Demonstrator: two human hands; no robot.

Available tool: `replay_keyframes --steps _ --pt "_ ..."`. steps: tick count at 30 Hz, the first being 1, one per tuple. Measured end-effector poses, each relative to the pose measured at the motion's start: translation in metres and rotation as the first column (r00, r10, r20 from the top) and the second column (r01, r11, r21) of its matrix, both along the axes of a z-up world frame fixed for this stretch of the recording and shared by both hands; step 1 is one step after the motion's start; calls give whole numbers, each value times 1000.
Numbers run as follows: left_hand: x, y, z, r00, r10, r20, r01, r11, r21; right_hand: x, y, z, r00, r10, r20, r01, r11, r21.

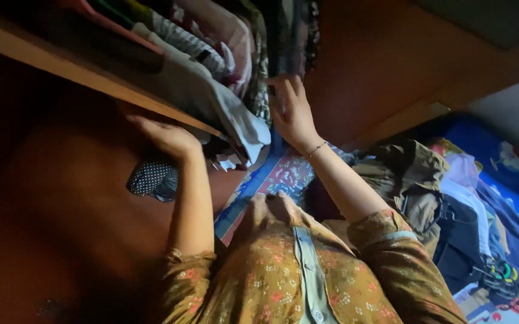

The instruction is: The person picks up various clothing items from a bed, including shirts and pants, places them onto hangers, and hangs them onto a rod inside a wooden wardrobe.

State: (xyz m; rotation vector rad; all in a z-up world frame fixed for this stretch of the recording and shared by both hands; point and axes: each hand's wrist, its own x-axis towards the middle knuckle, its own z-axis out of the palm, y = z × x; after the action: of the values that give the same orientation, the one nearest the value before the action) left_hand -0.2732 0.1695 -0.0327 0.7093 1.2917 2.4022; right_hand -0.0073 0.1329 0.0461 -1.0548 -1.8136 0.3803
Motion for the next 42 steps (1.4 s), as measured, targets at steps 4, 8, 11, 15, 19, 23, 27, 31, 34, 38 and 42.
replay_keyframes --steps 4,8,11,15,19,23,27,31,34,38,42 --pt "65 -42 -11 943 43 -330 -78 993 -91 29 -23 -18 999 -37 -10 35 995 -98" --pt "130 -81 -14 917 -83 -391 -64 935 -349 68 -54 -35 995 -100 11 101 983 -156" --pt "183 -105 -27 870 -306 -387 171 923 -345 107 -79 -51 987 -161 -15 155 967 -204" --pt "253 -129 -44 570 -781 -257 722 625 -297 170 -120 -78 942 -331 50 332 906 -264" --pt "326 -151 -53 338 -895 -290 842 425 -331 235 -166 -114 879 -473 65 466 821 -330" --pt "386 -183 -57 163 -933 -321 843 300 -447 297 -218 -168 794 -602 90 592 730 -341" --pt "431 -214 -66 -25 -962 -272 828 132 -544 346 -279 -238 699 -693 179 685 576 -446" --pt "460 -241 -80 -159 -948 -276 783 49 -620 378 -351 -310 641 -712 285 648 304 -698" --pt "476 -257 -89 -221 -945 -240 758 -12 -652 403 -396 -355 594 -694 407 634 92 -768" --pt "485 -270 -95 -267 -945 -187 685 -50 -726 435 -431 -388 502 -783 368 568 -22 -822" --pt "488 -275 -101 -289 -937 -196 667 -51 -743 446 -429 -403 403 -886 232 499 0 -867"
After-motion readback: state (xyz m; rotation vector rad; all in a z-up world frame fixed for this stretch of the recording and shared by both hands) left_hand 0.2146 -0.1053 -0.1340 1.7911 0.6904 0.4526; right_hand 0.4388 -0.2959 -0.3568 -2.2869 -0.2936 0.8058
